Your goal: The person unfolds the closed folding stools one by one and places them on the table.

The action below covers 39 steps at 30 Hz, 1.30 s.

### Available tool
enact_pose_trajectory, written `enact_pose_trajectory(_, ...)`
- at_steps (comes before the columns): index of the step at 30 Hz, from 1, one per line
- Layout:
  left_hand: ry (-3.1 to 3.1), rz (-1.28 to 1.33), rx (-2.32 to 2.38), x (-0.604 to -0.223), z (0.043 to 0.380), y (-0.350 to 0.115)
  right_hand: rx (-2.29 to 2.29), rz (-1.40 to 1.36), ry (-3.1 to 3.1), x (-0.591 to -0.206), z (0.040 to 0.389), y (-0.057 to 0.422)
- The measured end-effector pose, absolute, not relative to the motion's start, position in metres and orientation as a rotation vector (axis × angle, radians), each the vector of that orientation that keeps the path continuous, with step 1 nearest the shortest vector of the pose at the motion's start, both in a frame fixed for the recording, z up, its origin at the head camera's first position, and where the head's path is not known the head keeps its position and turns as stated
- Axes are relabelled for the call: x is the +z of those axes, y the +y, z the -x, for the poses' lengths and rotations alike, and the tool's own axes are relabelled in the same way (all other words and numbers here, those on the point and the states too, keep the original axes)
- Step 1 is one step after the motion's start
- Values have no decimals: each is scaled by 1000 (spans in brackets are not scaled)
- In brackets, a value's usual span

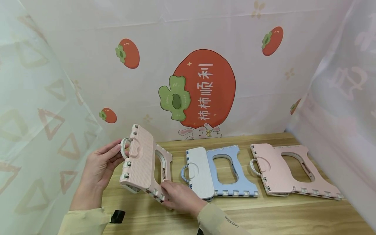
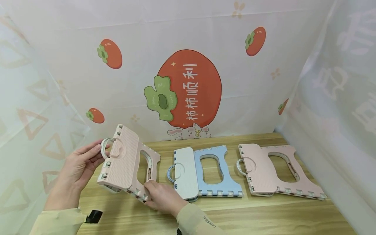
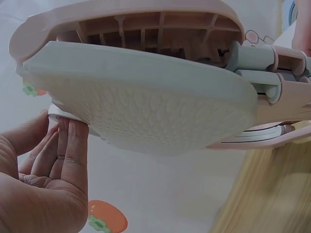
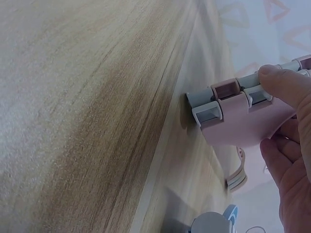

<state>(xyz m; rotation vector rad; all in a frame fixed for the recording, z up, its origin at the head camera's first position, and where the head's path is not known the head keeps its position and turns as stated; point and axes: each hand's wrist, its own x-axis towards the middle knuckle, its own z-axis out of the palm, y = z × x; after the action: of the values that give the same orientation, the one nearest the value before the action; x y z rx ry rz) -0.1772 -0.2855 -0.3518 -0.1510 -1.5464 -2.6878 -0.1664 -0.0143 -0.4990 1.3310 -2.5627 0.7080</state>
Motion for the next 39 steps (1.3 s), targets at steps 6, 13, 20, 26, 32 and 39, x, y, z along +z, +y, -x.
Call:
enact_pose_trajectory(6,-1579,148,-2666,-351,179,-282,738,-1336,-2580,-498,166,-13)
enact_pose_trajectory(13,-1593,151,-2656,-351,180,-279,774,-1330,-2574,-500,167,-13)
enact_pose_trajectory(20,-1620,132,-2660,-347,181,-273,779,-1317,-2584,-502,167,-12)
enact_pose_trajectory(26,-1643,107,-2646,-343,182,-269,804,-1306,-2577,-502,167,-12)
enact_pose_trajectory(32,-1651,177,-2643,-344,184,-265,811,-1288,-2585,-502,166,-12)
enact_pose_trajectory(39,-1662,217,-2625,-345,185,-263,804,-1275,-2600,-501,165,-12)
